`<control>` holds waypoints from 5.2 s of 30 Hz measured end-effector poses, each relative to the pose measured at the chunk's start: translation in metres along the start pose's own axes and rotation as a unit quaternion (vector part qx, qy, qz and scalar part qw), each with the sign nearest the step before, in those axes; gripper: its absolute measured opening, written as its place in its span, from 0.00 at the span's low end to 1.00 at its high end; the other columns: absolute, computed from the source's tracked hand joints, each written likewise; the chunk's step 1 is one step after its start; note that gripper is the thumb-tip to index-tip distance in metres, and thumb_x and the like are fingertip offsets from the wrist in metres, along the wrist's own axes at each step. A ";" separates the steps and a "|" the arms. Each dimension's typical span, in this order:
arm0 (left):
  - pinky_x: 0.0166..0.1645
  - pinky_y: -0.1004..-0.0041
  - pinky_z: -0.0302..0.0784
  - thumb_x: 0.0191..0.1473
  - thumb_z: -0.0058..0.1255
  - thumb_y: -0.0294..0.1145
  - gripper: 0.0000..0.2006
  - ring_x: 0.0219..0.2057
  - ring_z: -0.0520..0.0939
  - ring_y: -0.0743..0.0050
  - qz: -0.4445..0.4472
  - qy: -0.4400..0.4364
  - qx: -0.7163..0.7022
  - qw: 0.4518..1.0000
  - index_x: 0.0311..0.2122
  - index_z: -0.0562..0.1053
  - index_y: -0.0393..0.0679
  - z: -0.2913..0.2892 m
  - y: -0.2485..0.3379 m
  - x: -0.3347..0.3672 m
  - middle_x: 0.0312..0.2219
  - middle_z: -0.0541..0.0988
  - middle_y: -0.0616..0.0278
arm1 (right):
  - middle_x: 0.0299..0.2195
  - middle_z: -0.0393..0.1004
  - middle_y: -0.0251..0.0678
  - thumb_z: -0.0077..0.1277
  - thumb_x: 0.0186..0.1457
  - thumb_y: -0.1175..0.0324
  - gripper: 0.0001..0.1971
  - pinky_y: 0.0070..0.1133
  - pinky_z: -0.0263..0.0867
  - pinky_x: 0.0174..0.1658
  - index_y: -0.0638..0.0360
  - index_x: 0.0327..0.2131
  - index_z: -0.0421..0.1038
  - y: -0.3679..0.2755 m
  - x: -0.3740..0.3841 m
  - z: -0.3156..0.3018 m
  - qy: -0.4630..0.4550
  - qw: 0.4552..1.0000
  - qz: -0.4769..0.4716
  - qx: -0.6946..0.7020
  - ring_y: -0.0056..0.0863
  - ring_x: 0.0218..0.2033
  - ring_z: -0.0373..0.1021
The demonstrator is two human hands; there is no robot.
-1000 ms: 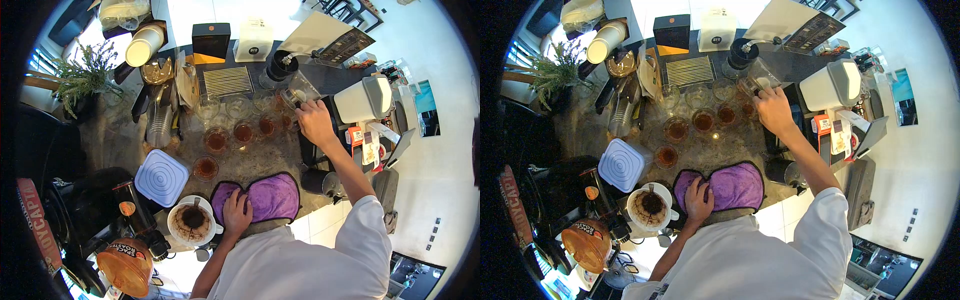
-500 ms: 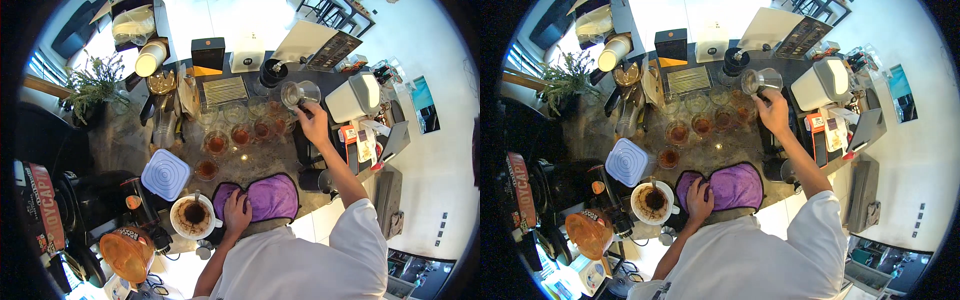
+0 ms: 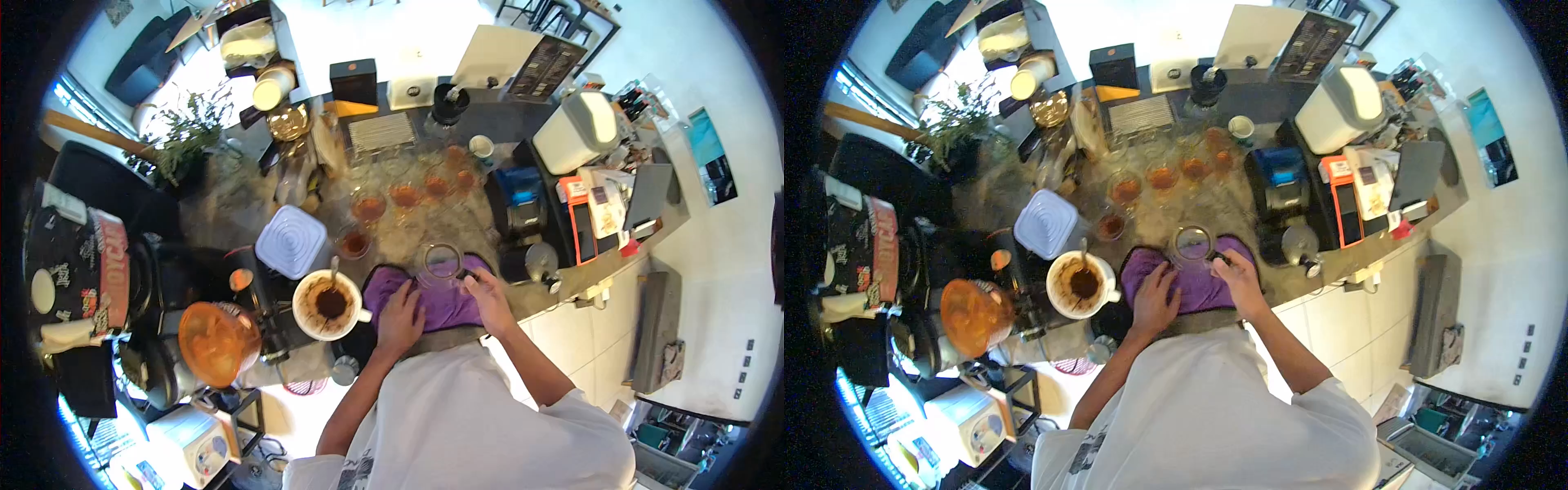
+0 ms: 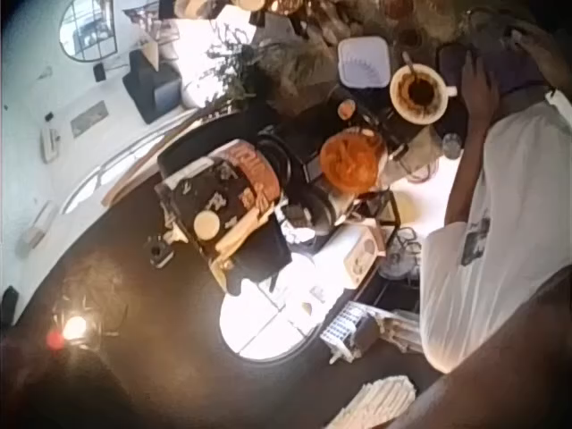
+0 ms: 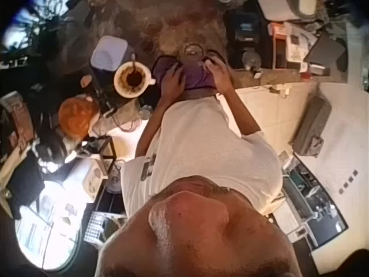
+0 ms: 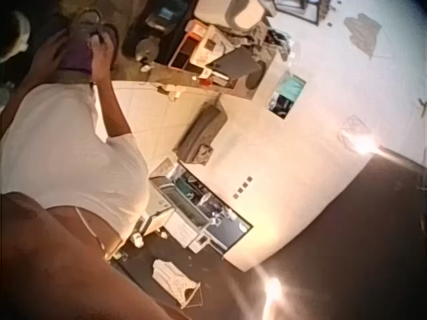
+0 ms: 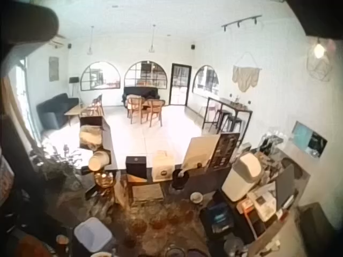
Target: Preparing multiple glasses of coffee at a bar and carrying them on a tray to a table.
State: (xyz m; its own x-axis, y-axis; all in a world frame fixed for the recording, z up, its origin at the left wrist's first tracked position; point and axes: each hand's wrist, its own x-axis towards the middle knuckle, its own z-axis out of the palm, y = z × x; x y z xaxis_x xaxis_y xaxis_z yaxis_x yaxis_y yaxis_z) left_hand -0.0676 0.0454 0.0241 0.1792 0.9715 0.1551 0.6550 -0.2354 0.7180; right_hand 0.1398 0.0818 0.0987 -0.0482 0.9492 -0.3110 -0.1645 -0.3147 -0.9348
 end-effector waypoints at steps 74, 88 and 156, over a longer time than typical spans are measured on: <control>0.44 0.72 0.75 0.71 0.35 0.50 0.31 0.42 0.80 0.73 -0.130 -0.085 -0.430 0.889 0.71 0.51 0.45 -0.071 0.064 0.009 0.49 0.75 0.59 | 0.55 0.73 0.41 0.29 0.68 0.35 0.39 0.25 0.70 0.49 0.52 0.71 0.47 -0.025 -0.042 0.000 -0.094 0.995 0.006 -0.032 0.26 0.49 0.71; 0.44 0.78 0.68 0.67 0.50 0.36 0.17 0.39 0.74 0.83 -0.162 0.203 -0.284 0.923 0.56 0.72 0.39 -0.034 0.059 0.006 0.36 0.76 0.67 | 0.47 0.70 0.38 0.50 0.65 0.68 0.23 0.24 0.62 0.54 0.60 0.61 0.61 0.002 -0.055 -0.083 0.263 0.857 -0.295 -0.330 0.29 0.51 0.67; 0.49 0.59 0.71 0.56 0.58 0.31 0.11 0.42 0.77 0.49 -0.158 0.354 -0.033 0.921 0.43 0.76 0.38 0.063 0.041 -0.022 0.38 0.79 0.52 | 0.24 0.63 0.21 0.67 0.53 0.68 0.16 0.14 0.53 0.29 0.59 0.25 0.66 -0.241 -0.002 -0.124 -0.120 0.898 -0.230 -0.355 0.09 0.26 0.58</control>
State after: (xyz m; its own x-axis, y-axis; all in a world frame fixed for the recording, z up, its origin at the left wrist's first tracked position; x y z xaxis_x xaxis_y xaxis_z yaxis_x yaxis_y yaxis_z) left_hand 0.0021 0.0130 0.0073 -0.5516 0.7713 0.3176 0.5423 0.0422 0.8391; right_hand 0.3014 0.1548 0.3031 -0.3615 0.9267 0.1032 0.4444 0.2685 -0.8546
